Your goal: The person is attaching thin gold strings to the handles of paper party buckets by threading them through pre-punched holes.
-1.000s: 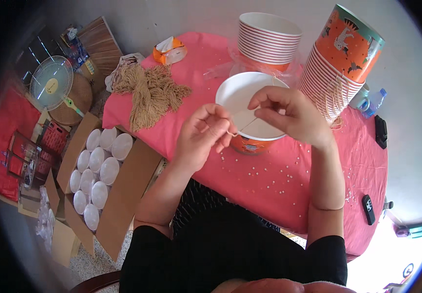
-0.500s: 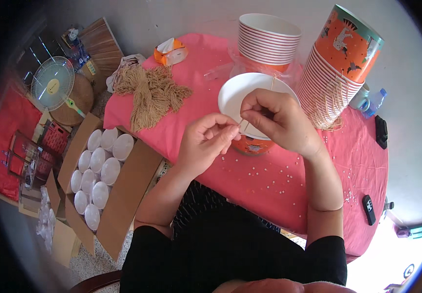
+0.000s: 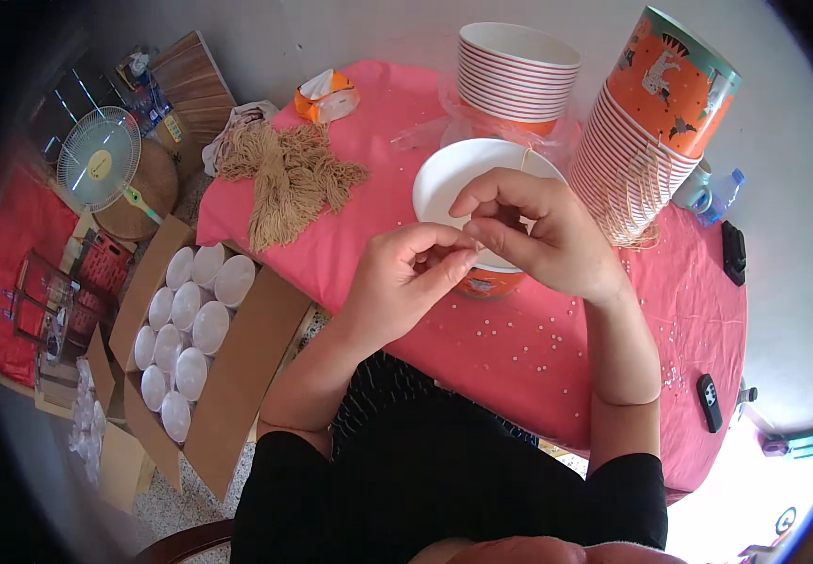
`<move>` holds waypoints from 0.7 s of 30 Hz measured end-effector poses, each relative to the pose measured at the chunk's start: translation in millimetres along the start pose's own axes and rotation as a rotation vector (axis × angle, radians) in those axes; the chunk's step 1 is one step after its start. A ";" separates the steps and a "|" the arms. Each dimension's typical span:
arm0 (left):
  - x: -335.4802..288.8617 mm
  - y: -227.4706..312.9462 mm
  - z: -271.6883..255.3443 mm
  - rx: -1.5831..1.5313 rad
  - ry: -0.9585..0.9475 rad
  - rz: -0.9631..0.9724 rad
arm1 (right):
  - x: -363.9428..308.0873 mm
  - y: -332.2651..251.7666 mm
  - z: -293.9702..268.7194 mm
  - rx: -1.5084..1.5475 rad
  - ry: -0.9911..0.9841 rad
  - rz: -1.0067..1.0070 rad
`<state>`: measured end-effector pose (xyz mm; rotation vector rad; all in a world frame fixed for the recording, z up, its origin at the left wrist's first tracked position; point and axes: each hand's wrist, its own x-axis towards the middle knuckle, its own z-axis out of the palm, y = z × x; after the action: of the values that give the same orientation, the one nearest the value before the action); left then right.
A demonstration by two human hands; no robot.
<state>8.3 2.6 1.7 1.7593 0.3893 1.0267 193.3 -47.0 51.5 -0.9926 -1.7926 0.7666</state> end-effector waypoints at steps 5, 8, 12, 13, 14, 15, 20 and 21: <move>1.1 -7.7 -8.5 -0.187 -0.002 -0.179 | 8.6 13.2 -3.3 -0.364 0.143 -0.160; 4.5 -17.1 -19.3 -0.373 -0.017 -0.249 | 8.3 12.3 -11.0 -0.420 0.185 -0.270; 3.4 -21.0 -19.0 -0.487 0.019 -0.260 | 3.2 1.0 -7.2 -0.421 0.061 -0.282; 3.3 -20.7 -19.4 -0.488 0.020 -0.260 | 3.4 0.1 -4.9 -0.495 0.058 -0.300; 3.7 -19.6 -19.5 -0.497 -0.003 -0.255 | 4.2 -0.5 -3.0 -0.496 0.059 -0.299; 4.0 -18.8 -19.6 -0.506 -0.025 -0.249 | 5.2 -0.9 -0.9 -0.523 0.056 -0.327; 3.5 -12.6 -18.5 -0.423 -0.041 -0.260 | 5.9 -0.3 -1.8 -0.599 0.038 -0.423; 2.9 -10.2 -17.6 -0.357 -0.045 -0.231 | 4.9 -1.8 -4.5 -0.593 0.045 -0.404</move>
<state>-1.8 19.7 -3.9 1.3803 0.3474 0.8319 195.6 -43.1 56.8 -0.9490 -2.1377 -0.0502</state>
